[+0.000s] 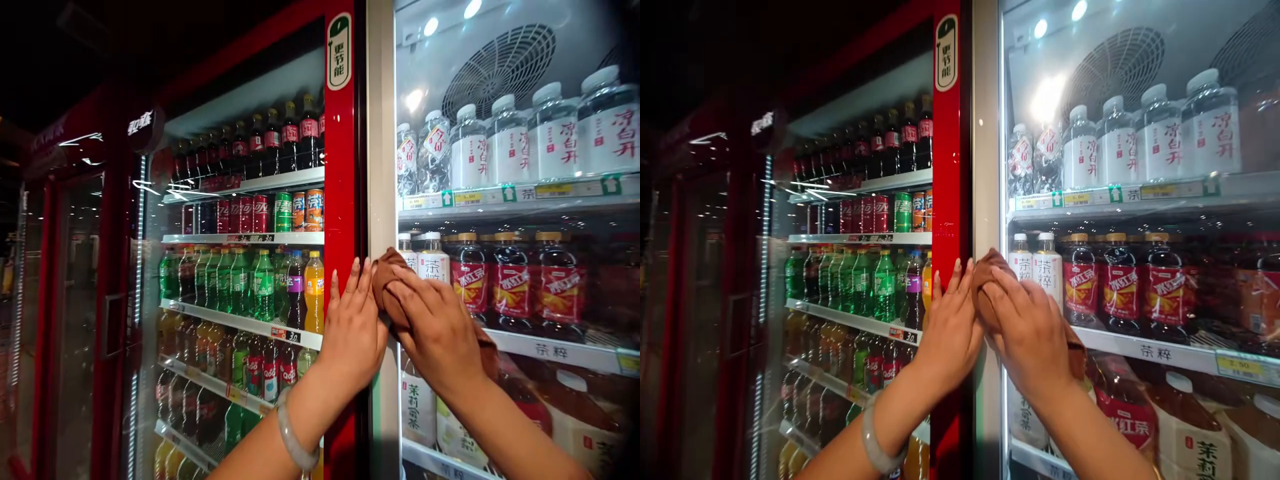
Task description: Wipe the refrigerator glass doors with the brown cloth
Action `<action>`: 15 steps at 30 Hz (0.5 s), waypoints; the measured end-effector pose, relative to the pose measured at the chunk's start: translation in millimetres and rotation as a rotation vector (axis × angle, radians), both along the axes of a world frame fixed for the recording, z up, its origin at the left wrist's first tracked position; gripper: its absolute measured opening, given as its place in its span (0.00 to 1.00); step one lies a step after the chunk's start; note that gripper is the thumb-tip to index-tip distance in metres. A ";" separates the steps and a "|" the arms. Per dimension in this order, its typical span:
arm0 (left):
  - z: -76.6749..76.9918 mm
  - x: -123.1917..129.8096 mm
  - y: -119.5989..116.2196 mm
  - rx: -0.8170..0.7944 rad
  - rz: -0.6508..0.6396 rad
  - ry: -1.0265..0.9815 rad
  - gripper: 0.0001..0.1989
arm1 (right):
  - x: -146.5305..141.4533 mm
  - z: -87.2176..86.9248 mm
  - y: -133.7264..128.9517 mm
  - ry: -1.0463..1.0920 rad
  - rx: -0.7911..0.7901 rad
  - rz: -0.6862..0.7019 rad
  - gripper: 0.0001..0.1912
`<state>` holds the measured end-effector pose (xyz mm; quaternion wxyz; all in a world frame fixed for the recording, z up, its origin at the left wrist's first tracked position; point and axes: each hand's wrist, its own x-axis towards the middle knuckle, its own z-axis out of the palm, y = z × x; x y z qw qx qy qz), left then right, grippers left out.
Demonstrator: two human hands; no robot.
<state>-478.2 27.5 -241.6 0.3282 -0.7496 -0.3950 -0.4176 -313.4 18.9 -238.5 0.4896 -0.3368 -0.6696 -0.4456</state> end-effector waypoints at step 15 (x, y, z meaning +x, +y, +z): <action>116.3 -38.2 38.3 0.111 -0.158 0.192 0.33 | -46.6 95.3 23.5 0.098 0.143 -0.222 0.26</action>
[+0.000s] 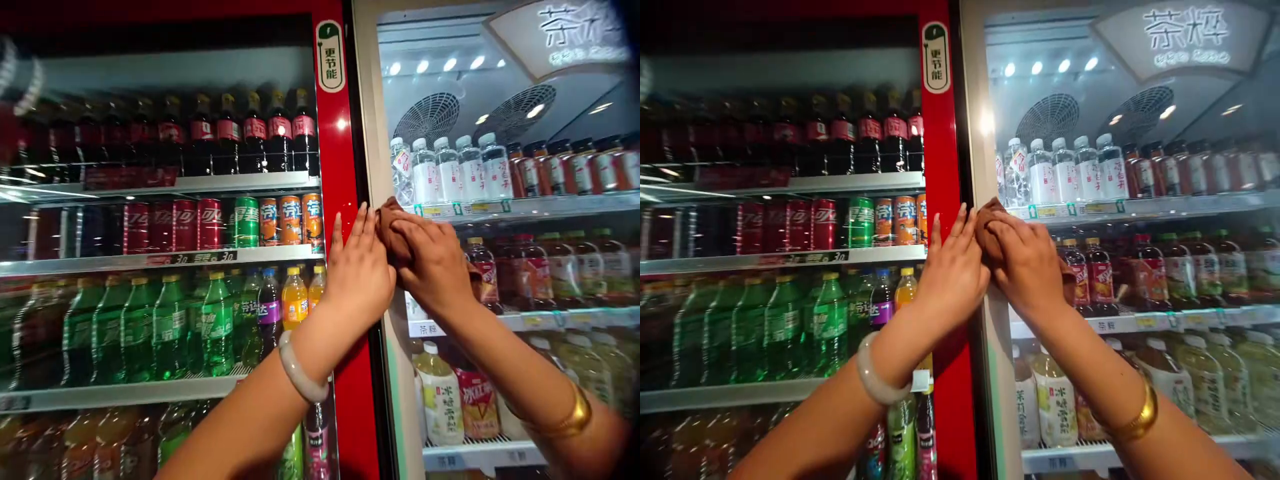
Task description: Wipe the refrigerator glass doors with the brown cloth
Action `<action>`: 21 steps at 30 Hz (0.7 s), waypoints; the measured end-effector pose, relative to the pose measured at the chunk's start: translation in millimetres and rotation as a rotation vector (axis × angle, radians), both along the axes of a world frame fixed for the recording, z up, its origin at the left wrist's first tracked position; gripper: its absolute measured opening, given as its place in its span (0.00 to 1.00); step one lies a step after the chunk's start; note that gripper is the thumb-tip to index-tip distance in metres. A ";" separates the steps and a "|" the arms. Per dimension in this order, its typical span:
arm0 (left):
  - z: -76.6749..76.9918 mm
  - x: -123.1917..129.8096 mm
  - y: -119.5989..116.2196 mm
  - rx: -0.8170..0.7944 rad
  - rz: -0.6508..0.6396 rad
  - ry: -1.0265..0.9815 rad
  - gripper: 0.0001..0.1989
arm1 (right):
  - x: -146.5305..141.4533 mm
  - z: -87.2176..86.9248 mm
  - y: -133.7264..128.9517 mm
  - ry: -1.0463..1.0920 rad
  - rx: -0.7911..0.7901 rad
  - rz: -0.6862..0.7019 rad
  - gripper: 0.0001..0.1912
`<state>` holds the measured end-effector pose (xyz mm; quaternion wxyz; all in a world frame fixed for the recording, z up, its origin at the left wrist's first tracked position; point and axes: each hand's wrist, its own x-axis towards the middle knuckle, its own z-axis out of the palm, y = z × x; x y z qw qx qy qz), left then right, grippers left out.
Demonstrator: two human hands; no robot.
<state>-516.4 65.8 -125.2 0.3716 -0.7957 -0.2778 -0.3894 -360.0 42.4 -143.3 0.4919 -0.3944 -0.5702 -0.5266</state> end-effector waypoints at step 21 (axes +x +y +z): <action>74.5 -9.8 33.2 0.098 -0.365 0.006 0.31 | -19.7 73.2 -1.2 0.097 -0.179 -0.283 0.26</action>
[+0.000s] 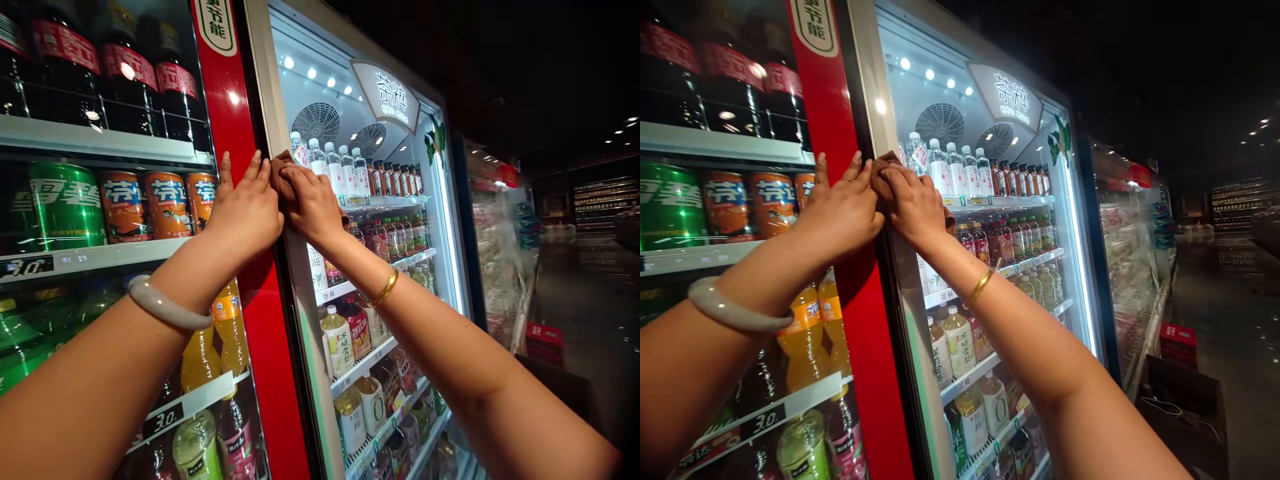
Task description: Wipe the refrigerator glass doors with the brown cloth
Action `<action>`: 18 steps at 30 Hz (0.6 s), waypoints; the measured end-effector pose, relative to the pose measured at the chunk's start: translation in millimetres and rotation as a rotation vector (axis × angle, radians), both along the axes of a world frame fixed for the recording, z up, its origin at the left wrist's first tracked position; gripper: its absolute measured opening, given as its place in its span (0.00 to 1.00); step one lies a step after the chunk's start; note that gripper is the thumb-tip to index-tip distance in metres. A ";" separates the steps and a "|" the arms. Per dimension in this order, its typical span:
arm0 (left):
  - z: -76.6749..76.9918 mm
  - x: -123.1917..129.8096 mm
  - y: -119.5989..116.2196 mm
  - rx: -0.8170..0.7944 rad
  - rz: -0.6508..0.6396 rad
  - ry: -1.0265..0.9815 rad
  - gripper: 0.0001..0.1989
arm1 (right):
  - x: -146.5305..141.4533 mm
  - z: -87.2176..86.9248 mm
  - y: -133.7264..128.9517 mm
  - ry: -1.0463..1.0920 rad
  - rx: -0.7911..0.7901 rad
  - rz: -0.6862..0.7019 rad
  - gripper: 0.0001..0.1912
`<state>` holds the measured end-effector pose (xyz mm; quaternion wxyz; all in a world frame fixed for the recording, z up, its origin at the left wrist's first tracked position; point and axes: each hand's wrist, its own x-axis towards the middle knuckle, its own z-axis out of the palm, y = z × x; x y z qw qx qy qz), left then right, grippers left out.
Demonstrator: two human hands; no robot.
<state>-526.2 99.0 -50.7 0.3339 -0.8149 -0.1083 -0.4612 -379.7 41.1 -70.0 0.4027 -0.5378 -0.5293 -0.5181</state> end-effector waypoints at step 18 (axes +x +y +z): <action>83.6 0.5 -40.2 -0.035 0.422 0.025 0.31 | -3.0 91.9 -16.0 -0.059 0.066 0.048 0.22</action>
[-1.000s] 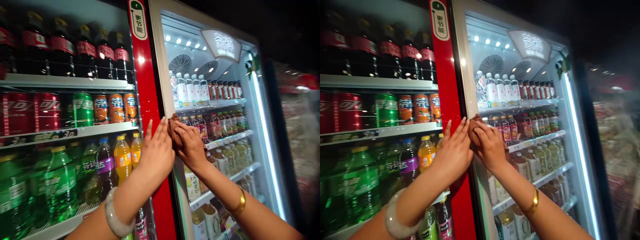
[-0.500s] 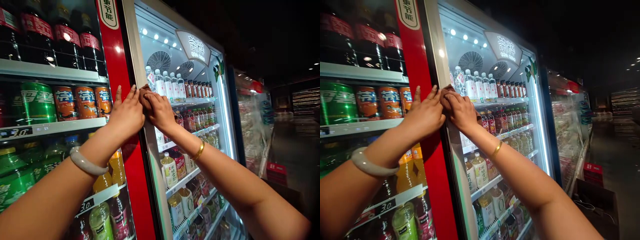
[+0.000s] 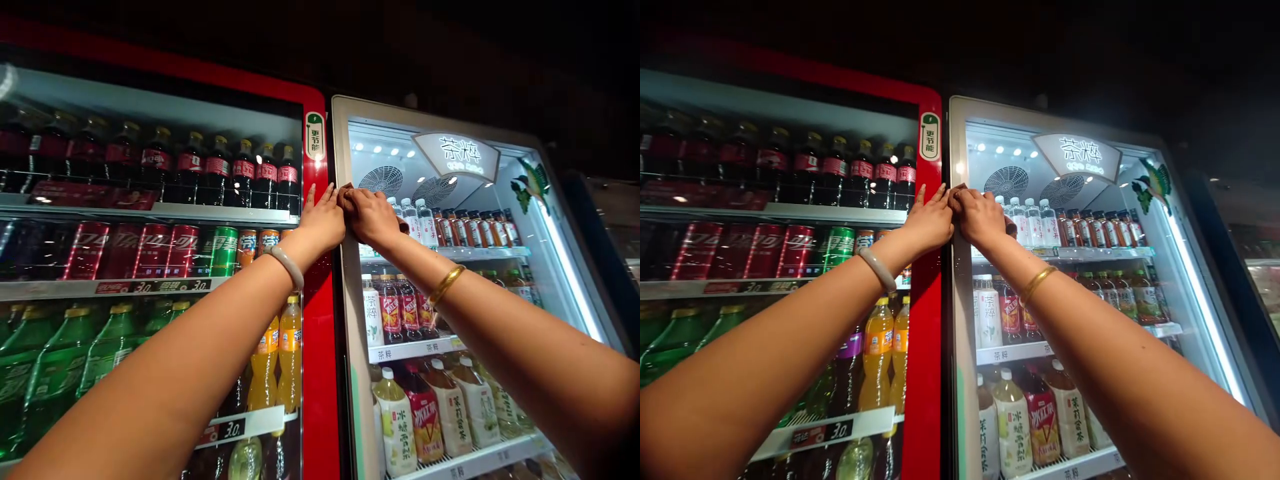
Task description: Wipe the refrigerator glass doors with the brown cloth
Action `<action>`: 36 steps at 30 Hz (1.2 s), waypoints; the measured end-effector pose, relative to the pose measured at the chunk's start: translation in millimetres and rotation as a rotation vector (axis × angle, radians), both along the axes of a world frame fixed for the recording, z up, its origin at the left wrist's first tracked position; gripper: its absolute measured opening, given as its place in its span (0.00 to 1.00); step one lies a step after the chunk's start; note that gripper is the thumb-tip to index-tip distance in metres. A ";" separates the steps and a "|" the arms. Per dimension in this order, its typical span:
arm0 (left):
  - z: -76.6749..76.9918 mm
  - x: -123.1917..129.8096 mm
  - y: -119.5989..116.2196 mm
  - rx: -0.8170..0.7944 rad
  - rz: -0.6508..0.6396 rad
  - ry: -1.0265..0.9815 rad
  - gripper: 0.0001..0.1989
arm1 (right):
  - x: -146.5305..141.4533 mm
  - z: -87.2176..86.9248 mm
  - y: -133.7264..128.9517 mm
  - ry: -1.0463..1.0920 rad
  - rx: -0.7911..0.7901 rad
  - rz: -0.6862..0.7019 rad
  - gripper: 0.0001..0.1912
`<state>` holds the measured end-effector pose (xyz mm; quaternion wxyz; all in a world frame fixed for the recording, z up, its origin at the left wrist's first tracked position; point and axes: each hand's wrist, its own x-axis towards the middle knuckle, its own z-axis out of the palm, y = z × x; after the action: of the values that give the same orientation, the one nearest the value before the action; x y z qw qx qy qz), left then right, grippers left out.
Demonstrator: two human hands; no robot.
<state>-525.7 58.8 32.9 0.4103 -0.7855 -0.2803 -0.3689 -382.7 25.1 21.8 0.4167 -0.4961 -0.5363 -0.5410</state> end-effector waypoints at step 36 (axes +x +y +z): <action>-417.4 -30.9 -45.0 -0.567 -0.233 -0.035 0.34 | 5.5 -424.7 -43.6 0.109 -0.258 0.311 0.28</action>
<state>-556.6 13.7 -384.5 0.1248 -0.8891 -0.2871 -0.3339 -377.3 -18.5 -402.8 0.4566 -0.4852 -0.6478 -0.3694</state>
